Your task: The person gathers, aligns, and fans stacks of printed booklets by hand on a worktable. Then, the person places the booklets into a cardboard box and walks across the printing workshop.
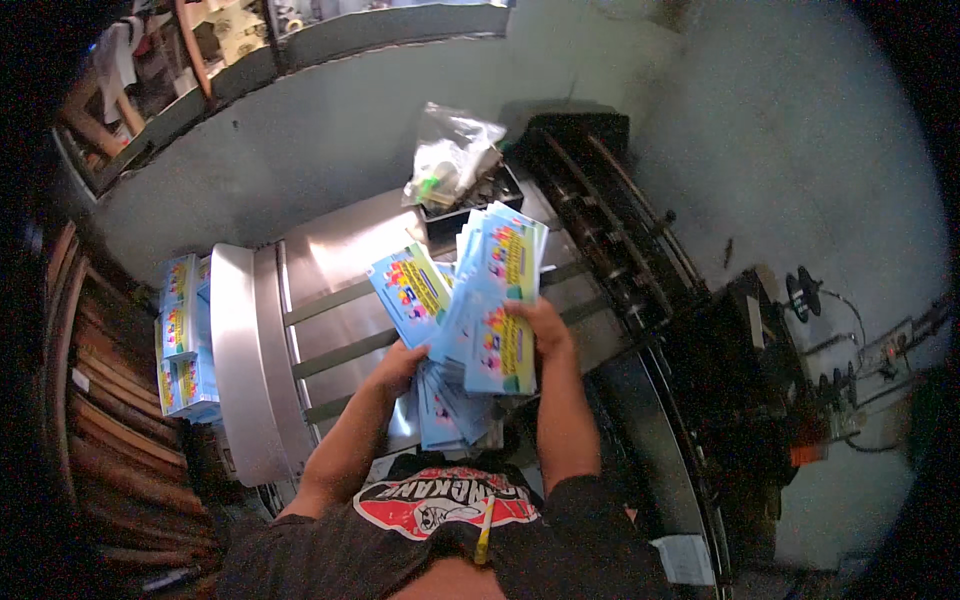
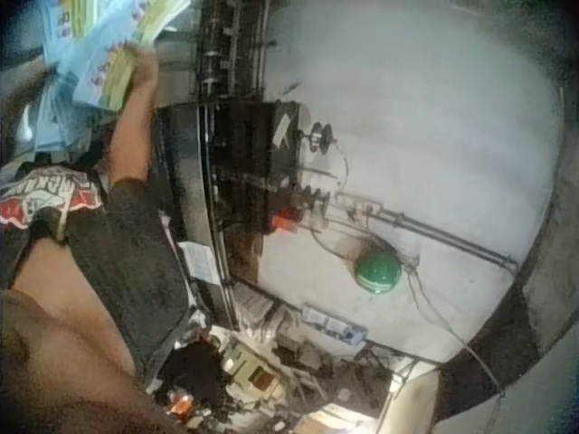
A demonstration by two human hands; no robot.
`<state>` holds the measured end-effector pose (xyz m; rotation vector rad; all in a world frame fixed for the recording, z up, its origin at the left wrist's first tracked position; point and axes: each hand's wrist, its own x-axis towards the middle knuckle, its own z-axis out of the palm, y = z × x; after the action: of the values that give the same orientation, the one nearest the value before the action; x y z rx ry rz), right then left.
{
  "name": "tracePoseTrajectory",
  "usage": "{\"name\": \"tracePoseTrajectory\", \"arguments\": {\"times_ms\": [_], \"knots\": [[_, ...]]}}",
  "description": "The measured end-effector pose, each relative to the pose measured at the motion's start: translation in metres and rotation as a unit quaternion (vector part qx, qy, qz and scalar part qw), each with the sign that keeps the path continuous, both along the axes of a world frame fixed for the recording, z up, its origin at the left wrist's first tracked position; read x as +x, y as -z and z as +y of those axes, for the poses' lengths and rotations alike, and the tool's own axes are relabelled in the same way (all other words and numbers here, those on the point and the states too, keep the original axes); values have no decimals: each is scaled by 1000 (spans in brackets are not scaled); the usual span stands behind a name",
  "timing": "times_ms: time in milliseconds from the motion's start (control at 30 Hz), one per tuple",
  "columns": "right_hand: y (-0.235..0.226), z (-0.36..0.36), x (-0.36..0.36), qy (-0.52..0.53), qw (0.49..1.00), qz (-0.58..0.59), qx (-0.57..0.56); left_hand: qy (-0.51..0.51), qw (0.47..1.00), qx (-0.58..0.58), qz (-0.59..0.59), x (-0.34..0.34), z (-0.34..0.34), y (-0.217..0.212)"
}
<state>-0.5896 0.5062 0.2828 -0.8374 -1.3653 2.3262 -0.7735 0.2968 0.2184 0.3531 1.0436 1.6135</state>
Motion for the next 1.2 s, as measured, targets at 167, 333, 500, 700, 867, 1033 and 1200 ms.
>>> {"name": "tracePoseTrajectory", "arguments": {"times_ms": [167,333,500,700,867,1033,1200], "knots": [[-26,-31,23,-37,996,73,-35,53,997,-51,39,-12,-40,-34],[29,-63,-28,-124,948,-102,276,25,981,-19,-193,-19,-41,-43],[37,-103,-54,-136,897,-181,379,15,998,-54,-33,-29,-39,-57],[63,-111,-66,-92,935,-118,322,59,941,-90,321,-48,-9,-97],[16,-106,-52,-146,945,-62,287,164,893,-129,398,-61,0,-131],[-19,-22,22,35,995,-77,44,259,758,-144,581,-18,-7,-225],[7,37,41,26,982,35,186,324,607,-142,711,43,-3,-182]]}}
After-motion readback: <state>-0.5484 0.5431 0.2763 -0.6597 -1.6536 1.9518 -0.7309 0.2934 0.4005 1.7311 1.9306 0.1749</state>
